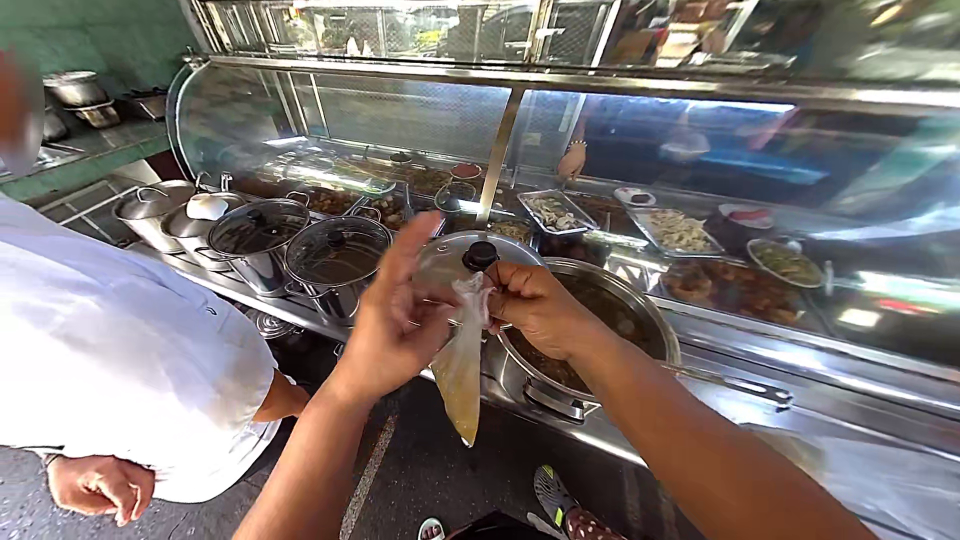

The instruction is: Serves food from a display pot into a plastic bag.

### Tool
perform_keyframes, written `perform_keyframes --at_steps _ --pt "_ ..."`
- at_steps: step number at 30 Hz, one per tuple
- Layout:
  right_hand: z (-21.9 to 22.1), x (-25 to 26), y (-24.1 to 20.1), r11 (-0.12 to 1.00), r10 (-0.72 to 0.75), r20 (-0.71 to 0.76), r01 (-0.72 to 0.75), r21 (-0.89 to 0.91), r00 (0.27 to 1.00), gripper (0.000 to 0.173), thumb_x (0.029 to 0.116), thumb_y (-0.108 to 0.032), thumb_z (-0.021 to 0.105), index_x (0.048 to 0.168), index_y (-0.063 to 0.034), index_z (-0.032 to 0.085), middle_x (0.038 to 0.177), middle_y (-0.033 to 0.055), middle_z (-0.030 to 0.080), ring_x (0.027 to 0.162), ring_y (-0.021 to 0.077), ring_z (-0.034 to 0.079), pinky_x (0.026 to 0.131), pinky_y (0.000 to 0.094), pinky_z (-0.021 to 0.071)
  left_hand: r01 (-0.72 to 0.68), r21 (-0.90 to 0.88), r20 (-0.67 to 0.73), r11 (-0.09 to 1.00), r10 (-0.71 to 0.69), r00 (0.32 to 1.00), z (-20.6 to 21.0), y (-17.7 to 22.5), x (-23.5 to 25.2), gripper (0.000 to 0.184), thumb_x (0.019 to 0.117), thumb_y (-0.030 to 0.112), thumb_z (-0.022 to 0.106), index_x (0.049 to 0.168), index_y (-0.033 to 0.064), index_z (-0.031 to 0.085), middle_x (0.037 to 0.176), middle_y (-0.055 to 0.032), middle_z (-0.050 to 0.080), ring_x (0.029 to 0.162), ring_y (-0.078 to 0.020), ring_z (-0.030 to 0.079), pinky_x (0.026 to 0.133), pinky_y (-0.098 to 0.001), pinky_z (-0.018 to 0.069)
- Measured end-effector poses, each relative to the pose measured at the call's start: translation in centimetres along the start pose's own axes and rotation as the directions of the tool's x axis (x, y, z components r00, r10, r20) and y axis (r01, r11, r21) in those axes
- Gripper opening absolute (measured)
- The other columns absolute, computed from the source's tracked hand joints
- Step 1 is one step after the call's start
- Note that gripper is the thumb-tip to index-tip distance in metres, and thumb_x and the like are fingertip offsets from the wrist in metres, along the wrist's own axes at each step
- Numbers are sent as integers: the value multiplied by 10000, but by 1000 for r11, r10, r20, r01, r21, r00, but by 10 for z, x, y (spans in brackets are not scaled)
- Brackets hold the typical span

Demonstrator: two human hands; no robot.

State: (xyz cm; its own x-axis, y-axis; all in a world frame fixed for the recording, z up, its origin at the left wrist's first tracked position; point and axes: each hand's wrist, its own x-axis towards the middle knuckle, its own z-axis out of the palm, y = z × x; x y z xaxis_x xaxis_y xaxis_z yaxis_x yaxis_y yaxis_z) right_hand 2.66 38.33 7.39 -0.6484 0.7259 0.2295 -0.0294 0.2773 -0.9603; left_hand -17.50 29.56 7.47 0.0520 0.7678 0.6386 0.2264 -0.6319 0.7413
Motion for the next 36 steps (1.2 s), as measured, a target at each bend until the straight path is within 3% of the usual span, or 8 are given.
perform_keyframes --at_steps 3,5,7,10,14,22,28,36 --pt "18 8 1 999 18 -58 -20 -29 998 56 974 7 580 930 -24 594 737 27 625 629 84 623 612 242 562 227 -123 -494 966 -258 830 4 -30 -66 202 959 88 515 1107 149 639 982 82 692 603 -55 591 534 -228 516" --pt "33 9 3 998 7 -90 -12 -61 996 37 987 -6 582 952 -11 595 747 53 617 613 105 610 590 252 553 624 -440 -176 645 -744 645 27 -40 -112 630 1100 399 148 871 85 643 688 7 672 519 -62 577 479 -215 481" --pt "47 8 6 998 -12 -103 5 -67 995 31 990 -24 587 962 -13 596 741 66 617 594 110 601 560 246 539 762 -637 400 118 -795 457 51 -57 -142 1171 861 853 -96 1125 26 690 999 -140 770 775 -200 736 645 -340 596" --pt "59 -3 10 998 -12 -116 6 -55 993 21 960 -47 610 946 -32 608 737 42 639 610 100 627 583 246 564 523 -824 540 -219 -581 609 79 -97 -158 1394 576 1092 239 1388 10 575 1389 -214 627 1253 -383 628 985 -578 533" --pt "60 -41 26 994 -93 -63 89 -64 994 40 948 -68 606 931 -40 630 770 15 665 666 83 655 626 265 585 138 -958 279 -250 -709 647 84 -108 -135 1148 644 1024 388 1224 72 664 1148 -211 729 1037 -400 721 827 -579 596" --pt "47 -118 100 992 28 -129 -12 128 991 364 944 -5 603 1306 36 605 1049 30 720 852 73 692 735 253 608 -117 -983 95 -140 -939 329 62 -123 -112 716 1072 561 241 997 -7 671 878 -120 766 805 -228 768 769 -346 639" --pt "51 -117 120 749 542 -275 -307 588 794 223 943 19 474 902 -48 683 816 62 718 679 140 686 641 302 602 213 -961 181 -176 -984 0 52 -134 -123 333 1089 227 430 784 118 509 636 -31 596 572 -159 646 587 -318 604" --pt "62 -113 144 388 863 -123 -488 782 489 170 1059 -40 369 1070 -7 535 805 114 655 661 178 659 624 292 570 713 -660 121 -237 -970 -210 44 -148 -173 118 1029 98 535 1026 -16 564 758 -129 637 601 -192 648 575 -305 587"
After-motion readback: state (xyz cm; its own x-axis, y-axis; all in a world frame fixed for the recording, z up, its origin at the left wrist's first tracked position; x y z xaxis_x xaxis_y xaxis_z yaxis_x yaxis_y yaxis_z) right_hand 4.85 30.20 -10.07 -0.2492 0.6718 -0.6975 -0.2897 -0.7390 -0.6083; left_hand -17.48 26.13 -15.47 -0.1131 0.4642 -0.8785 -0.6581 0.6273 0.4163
